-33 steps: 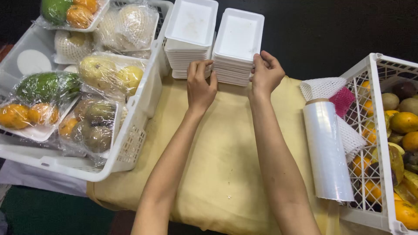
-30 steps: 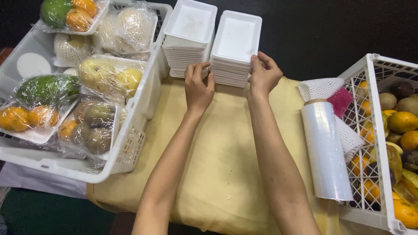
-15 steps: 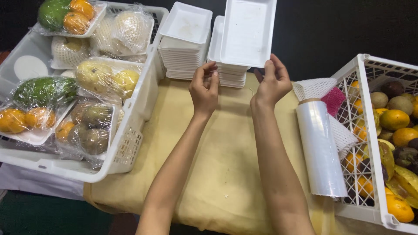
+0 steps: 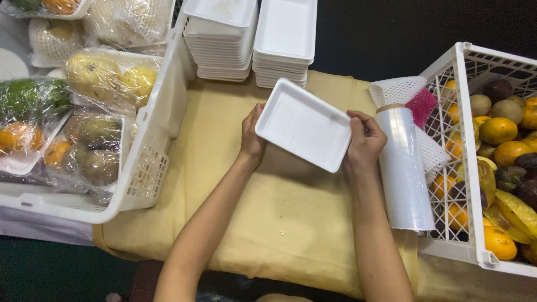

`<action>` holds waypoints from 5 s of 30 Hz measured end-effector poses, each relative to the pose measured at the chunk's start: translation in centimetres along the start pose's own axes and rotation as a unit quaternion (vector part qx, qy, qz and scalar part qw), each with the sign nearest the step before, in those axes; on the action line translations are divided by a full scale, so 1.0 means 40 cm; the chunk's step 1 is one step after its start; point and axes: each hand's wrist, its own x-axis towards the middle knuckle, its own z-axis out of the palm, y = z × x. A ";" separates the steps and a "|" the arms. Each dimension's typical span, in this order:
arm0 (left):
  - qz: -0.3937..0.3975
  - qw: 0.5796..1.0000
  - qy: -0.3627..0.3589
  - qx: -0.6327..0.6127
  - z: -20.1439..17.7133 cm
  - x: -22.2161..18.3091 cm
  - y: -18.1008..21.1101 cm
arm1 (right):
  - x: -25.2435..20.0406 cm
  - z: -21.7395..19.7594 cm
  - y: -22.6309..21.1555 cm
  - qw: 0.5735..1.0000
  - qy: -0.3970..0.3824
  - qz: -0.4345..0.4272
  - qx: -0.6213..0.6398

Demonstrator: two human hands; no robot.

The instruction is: Picking fruits from a crate, placing them on a tray, and wrapping the tray with plastic film.

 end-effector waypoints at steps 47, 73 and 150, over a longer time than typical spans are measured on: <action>0.238 0.900 -0.110 0.349 0.211 -0.163 0.245 | -0.013 -0.261 -0.234 0.805 -0.147 -0.113 -0.564; 0.042 0.931 -0.237 0.274 0.394 -0.217 0.132 | -0.011 -0.239 -0.224 0.867 -0.164 0.113 -0.457; 0.130 0.954 -0.269 0.012 0.334 0.004 0.348 | 0.071 0.014 -0.300 0.916 -0.387 -0.107 0.011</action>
